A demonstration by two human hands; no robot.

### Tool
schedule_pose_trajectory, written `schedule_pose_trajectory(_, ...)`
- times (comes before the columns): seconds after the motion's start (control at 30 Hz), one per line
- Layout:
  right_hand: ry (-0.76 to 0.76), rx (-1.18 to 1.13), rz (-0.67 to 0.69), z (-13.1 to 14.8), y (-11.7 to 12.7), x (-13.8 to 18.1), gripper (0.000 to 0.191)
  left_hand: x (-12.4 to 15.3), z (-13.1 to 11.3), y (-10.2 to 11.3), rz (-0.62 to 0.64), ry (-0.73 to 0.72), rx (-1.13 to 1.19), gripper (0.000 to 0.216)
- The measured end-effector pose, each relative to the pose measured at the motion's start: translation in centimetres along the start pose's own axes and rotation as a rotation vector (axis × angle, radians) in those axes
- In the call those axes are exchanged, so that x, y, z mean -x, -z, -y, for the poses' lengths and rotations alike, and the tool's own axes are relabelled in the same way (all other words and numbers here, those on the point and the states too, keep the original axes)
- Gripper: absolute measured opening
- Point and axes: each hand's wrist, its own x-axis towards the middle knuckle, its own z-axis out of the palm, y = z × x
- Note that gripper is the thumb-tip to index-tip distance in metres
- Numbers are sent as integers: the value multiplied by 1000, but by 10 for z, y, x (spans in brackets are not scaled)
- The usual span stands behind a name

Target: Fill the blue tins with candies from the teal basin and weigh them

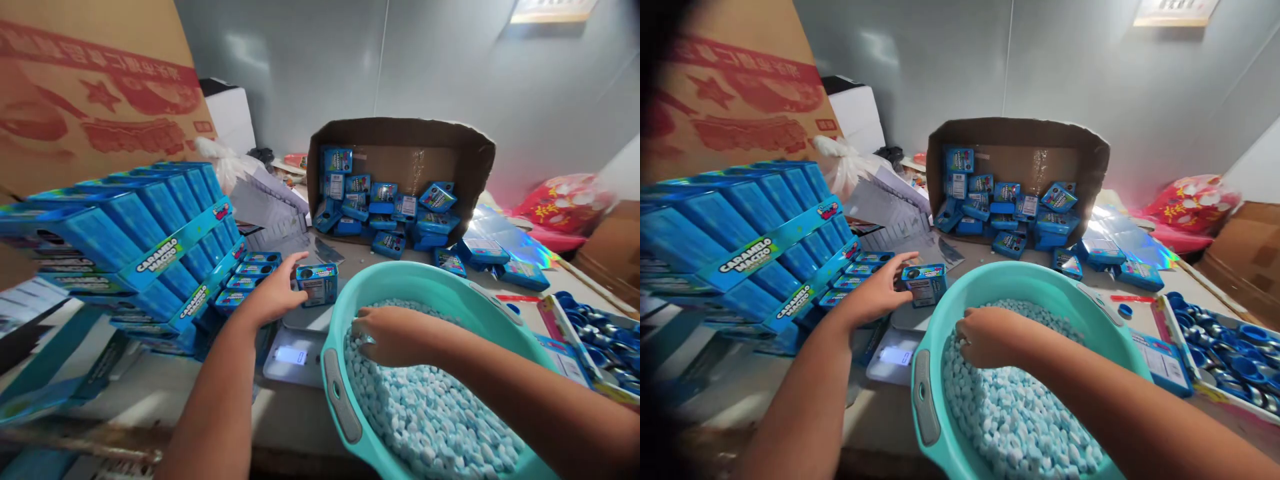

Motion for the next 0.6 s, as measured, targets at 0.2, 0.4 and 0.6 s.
schedule_pose_trajectory(0.2, -84, 8, 28, 1, 0, 2, 25, 0, -16, -6, -255, -183, 152, 60)
schedule_pose_trajectory(0.4, -203, 27, 114, 7, 2, 1, 25, 2, -29, -9, -516, -216, 278, 35)
schedule_pose_trajectory(0.6, -237, 36, 99, 9, 5, 1, 27, 0, -30, -9, -625, -206, 334, 44)
